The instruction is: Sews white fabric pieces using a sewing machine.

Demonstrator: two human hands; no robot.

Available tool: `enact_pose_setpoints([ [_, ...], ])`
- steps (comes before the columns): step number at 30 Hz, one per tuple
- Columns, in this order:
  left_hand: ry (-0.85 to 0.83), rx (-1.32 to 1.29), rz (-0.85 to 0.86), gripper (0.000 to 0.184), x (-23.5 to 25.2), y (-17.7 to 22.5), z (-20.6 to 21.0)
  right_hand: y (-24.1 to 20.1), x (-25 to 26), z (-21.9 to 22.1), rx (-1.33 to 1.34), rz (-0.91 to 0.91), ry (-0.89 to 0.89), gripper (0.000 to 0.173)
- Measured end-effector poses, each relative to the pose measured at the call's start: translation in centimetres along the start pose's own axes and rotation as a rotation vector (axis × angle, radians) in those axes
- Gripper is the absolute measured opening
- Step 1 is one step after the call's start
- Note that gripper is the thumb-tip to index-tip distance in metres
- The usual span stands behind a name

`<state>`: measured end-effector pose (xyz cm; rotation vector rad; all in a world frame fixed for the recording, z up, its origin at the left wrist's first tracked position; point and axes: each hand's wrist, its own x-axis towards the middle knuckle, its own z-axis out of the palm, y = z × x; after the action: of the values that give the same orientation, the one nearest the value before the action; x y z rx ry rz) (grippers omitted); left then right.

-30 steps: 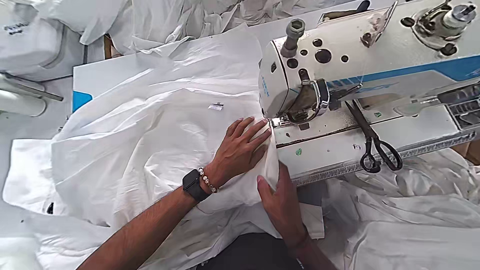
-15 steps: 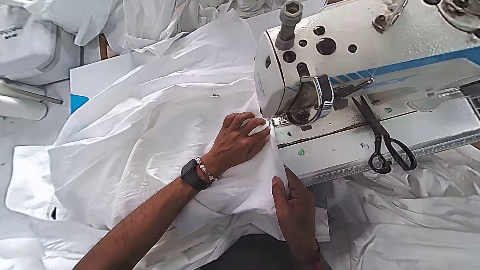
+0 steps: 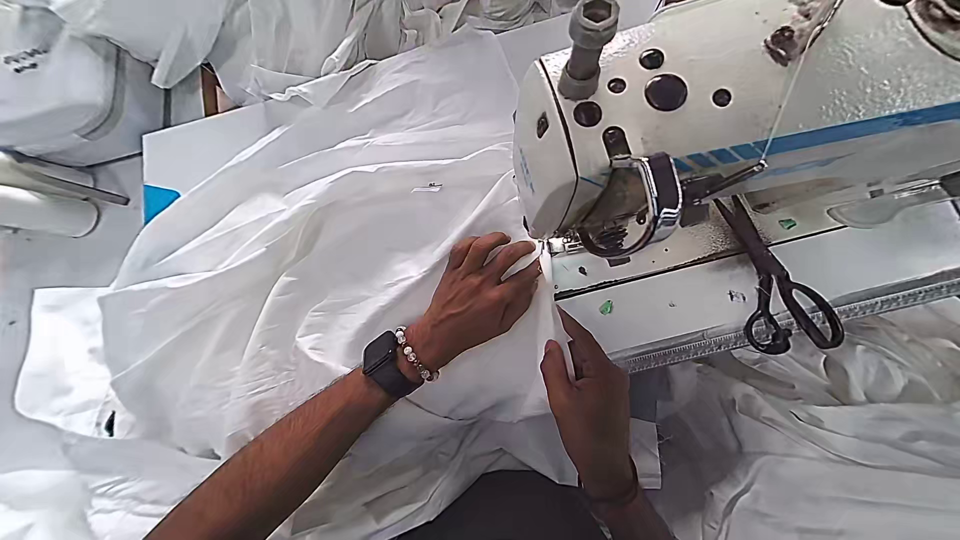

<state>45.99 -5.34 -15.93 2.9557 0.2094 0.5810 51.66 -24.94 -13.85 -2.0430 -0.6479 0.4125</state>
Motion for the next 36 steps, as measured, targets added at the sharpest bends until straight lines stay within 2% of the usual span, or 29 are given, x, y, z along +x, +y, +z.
enact_pose_setpoints([
  [3, 0.017, 0.023, 0.021, 0.029, 0.2, 0.1, -0.1, 0.1, -0.1, 0.1, -0.022, -0.004, -0.006, 0.041],
  [8, -0.015, 0.021, -0.148, 0.036, -0.7, 2.6, 0.3, 0.0, -0.3, -0.1, -0.081, -0.026, 0.0, 0.039],
  [15, 0.034, 0.029, -0.012, 0.032, 0.0, 0.4, 0.0, -0.2, 0.0, -0.1, -0.149, -0.085, 0.033, 0.039],
  [20, -0.025, 0.034, -0.184, 0.041, -1.0, 3.2, 0.3, -0.2, 0.2, -0.3, -0.193, -0.096, 0.023, 0.039],
  [25, 0.014, -0.017, 0.001, 0.034, -0.1, -0.2, -0.1, -0.1, 0.4, -0.3, -0.205, -0.117, 0.032, 0.038],
  [27, 0.025, 0.012, 0.019, 0.034, -0.1, 0.0, -0.1, -0.1, 0.4, -0.1, -0.2, -0.121, 0.035, 0.038],
  [31, -0.04, 0.021, -0.216, 0.043, -1.1, 3.8, 0.4, 0.0, 0.5, 0.0, -0.22, -0.116, 0.031, 0.038],
  [32, -0.049, 0.004, -0.232, 0.045, -1.3, 3.9, 0.6, 0.0, 0.6, -0.1, -0.226, -0.119, 0.03, 0.038],
  [36, -0.045, -0.037, -0.094, 0.04, -0.8, 0.8, 0.0, -0.2, 0.5, -0.3, -0.218, -0.137, 0.024, 0.038],
])
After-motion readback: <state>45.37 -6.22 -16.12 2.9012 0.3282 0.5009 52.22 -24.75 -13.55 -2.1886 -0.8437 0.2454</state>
